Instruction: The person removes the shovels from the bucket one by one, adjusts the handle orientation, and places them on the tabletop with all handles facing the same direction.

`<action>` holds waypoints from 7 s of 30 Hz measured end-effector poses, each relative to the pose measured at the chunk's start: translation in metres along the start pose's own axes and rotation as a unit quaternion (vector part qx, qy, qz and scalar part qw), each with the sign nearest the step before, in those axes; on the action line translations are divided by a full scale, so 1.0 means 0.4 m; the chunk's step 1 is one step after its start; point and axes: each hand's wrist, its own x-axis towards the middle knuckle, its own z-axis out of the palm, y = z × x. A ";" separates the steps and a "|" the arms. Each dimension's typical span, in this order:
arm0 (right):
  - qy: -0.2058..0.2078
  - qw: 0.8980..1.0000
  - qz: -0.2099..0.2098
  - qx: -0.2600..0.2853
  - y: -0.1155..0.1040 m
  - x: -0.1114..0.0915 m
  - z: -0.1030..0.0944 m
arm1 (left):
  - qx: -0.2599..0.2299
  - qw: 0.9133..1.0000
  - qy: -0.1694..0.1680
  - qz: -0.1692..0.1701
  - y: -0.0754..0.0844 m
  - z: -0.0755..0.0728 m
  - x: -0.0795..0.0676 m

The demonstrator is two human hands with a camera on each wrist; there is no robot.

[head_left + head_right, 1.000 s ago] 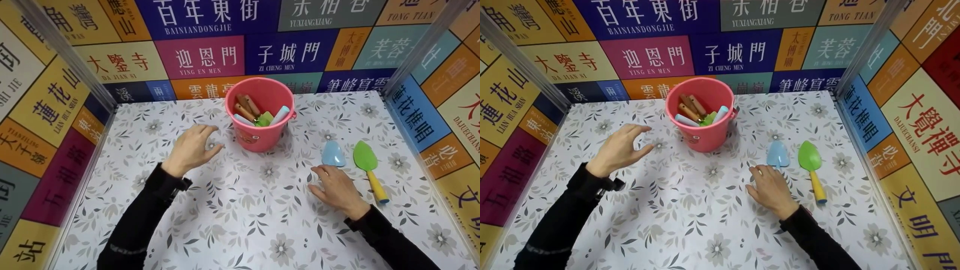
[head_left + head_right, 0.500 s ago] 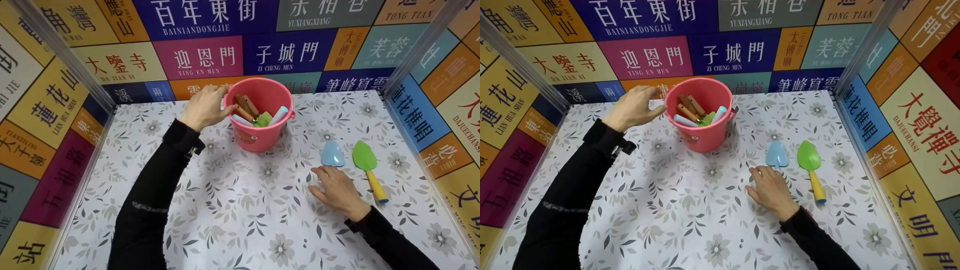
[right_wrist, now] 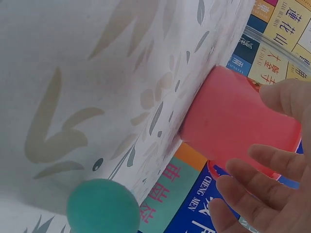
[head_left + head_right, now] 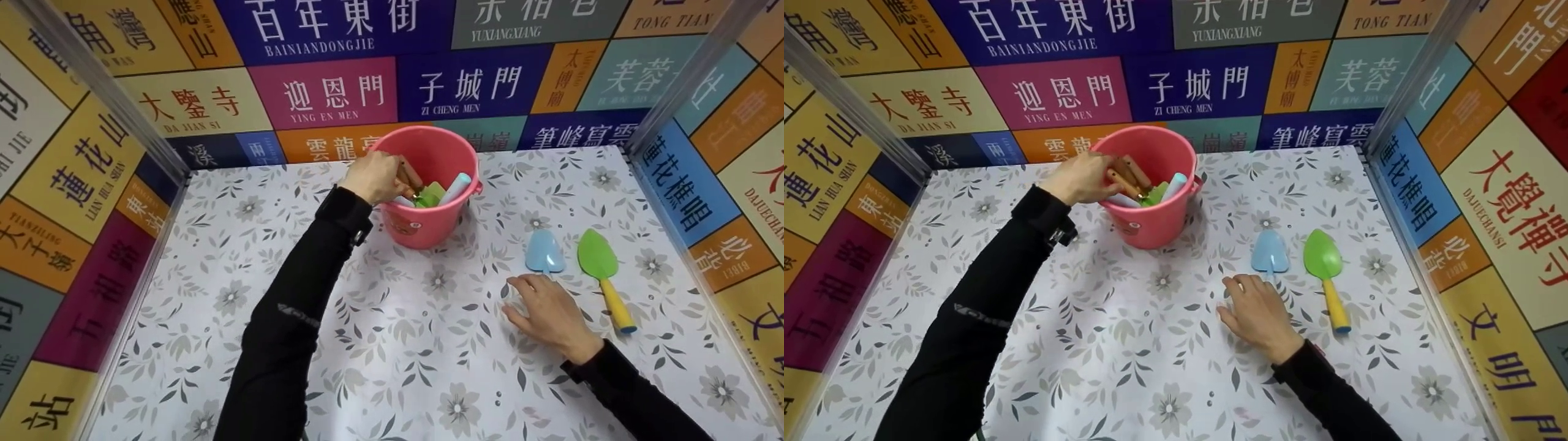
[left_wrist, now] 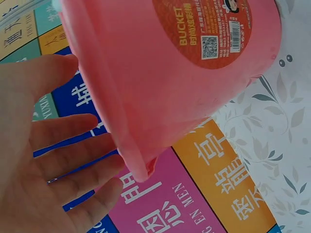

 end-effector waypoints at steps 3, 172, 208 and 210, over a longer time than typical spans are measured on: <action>0.004 1.000 -0.005 -0.002 0.000 0.002 0.001 | -0.017 1.000 -0.023 0.012 0.006 0.009 0.018; -0.025 0.999 0.024 0.007 -0.016 -0.001 -0.014 | 0.346 0.864 0.305 0.203 0.000 -0.027 -0.134; 0.013 0.997 0.067 0.026 -0.008 -0.011 -0.006 | -0.326 0.809 0.486 -0.059 -0.165 0.362 -0.502; 0.016 0.997 0.070 0.031 -0.008 -0.011 -0.007 | -0.365 0.805 0.460 -0.086 -0.153 0.384 -0.516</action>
